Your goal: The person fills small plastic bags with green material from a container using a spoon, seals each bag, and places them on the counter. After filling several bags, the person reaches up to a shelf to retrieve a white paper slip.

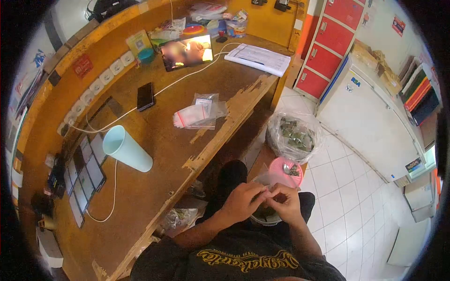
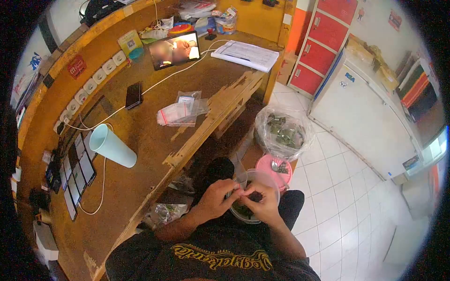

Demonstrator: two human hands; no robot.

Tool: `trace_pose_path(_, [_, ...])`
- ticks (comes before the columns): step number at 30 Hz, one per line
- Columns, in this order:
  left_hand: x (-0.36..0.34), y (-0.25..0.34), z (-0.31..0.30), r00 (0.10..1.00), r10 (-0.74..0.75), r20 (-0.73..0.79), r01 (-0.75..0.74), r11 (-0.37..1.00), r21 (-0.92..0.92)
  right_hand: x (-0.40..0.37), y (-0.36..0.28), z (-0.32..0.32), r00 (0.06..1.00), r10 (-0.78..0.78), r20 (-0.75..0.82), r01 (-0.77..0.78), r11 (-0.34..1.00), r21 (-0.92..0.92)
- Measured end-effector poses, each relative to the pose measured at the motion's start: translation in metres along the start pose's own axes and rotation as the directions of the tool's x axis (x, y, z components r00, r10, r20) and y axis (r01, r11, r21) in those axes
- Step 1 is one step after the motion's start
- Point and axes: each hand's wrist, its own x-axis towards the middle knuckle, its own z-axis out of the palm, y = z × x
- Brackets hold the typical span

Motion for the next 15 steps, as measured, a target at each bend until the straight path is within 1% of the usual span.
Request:
trace_pose_path(1, [0.0, -0.001, -0.001, 0.998, -0.037, 0.046, 0.041, 0.995, -0.091, 0.0, -0.003, 0.001, 1.0, 0.002, -0.004, -0.002, 1.0, 0.001])
trace_pose_path(2, [-0.001, -0.002, -0.001, 0.993, -0.071, 0.095, 0.087, 0.98, -0.18, -0.001, -0.01, 0.002, 0.997, 0.076, -0.011, -0.071, 0.971, 0.227])
trace_pose_path(3, [-0.001, -0.003, -0.002, 0.993, -0.073, 0.097, 0.09, 0.979, -0.181, 0.0, -0.014, 0.003, 0.989, 0.147, -0.001, -0.132, 0.888, 0.441])
trace_pose_path(4, [0.0, -0.005, -0.004, 0.992, -0.044, 0.122, 0.063, 0.987, -0.151, -0.001, -0.013, 0.004, 0.989, 0.15, 0.0, -0.134, 0.887, 0.442])
trace_pose_path(6, [0.001, -0.007, -0.005, 0.988, -0.017, 0.151, 0.036, 0.992, -0.123, -0.001, -0.01, 0.006, 0.992, 0.114, -0.054, -0.095, 0.958, 0.269])
trace_pose_path(7, [0.0, -0.008, -0.004, 0.986, 0.073, 0.147, -0.078, 0.997, 0.026, -0.001, -0.014, 0.006, 0.992, 0.116, -0.055, -0.097, 0.958, 0.269])
trace_pose_path(8, [0.0, -0.008, -0.003, 0.974, 0.162, 0.157, -0.189, 0.967, 0.173, 0.0, -0.022, 0.004, 1.0, -0.012, -0.024, 0.006, 0.98, -0.198])
trace_pose_path(9, [0.0, -0.01, -0.002, 0.974, 0.161, 0.158, -0.188, 0.967, 0.171, 0.0, -0.027, 0.004, 0.992, -0.109, 0.062, 0.125, 0.778, -0.616])
trace_pose_path(10, [0.0, -0.012, 0.001, 0.972, 0.156, 0.173, -0.192, 0.957, 0.217, -0.001, -0.025, 0.005, 0.992, -0.107, 0.062, 0.122, 0.779, -0.615])
trace_pose_path(11, [-0.001, -0.016, 0.003, 0.971, 0.152, 0.187, -0.198, 0.944, 0.262, -0.002, -0.021, 0.007, 0.99, -0.137, 0.032, 0.126, 0.766, -0.631])
trace_pose_path(12, [-0.001, -0.021, 0.007, 0.971, 0.15, 0.187, -0.197, 0.945, 0.263, -0.002, -0.017, 0.008, 0.986, -0.168, 0.004, 0.131, 0.751, -0.647])
trace_pose_path(13, [-0.001, -0.026, 0.012, 0.985, 0.09, 0.144, -0.128, 0.952, 0.279, -0.002, -0.011, 0.009, 0.986, -0.165, 0.005, 0.129, 0.753, -0.645])
trace_pose_path(14, [-0.002, -0.03, 0.015, 0.995, 0.029, 0.1, -0.057, 0.955, 0.293, -0.002, -0.005, 0.01, 0.972, -0.212, -0.104, 0.088, 0.734, -0.673])
trace_pose_path(15, [0.0, -0.028, 0.012, 0.995, 0.027, 0.1, -0.055, 0.955, 0.291, -0.002, -0.002, 0.011, 0.942, -0.261, -0.211, 0.042, 0.716, -0.697])
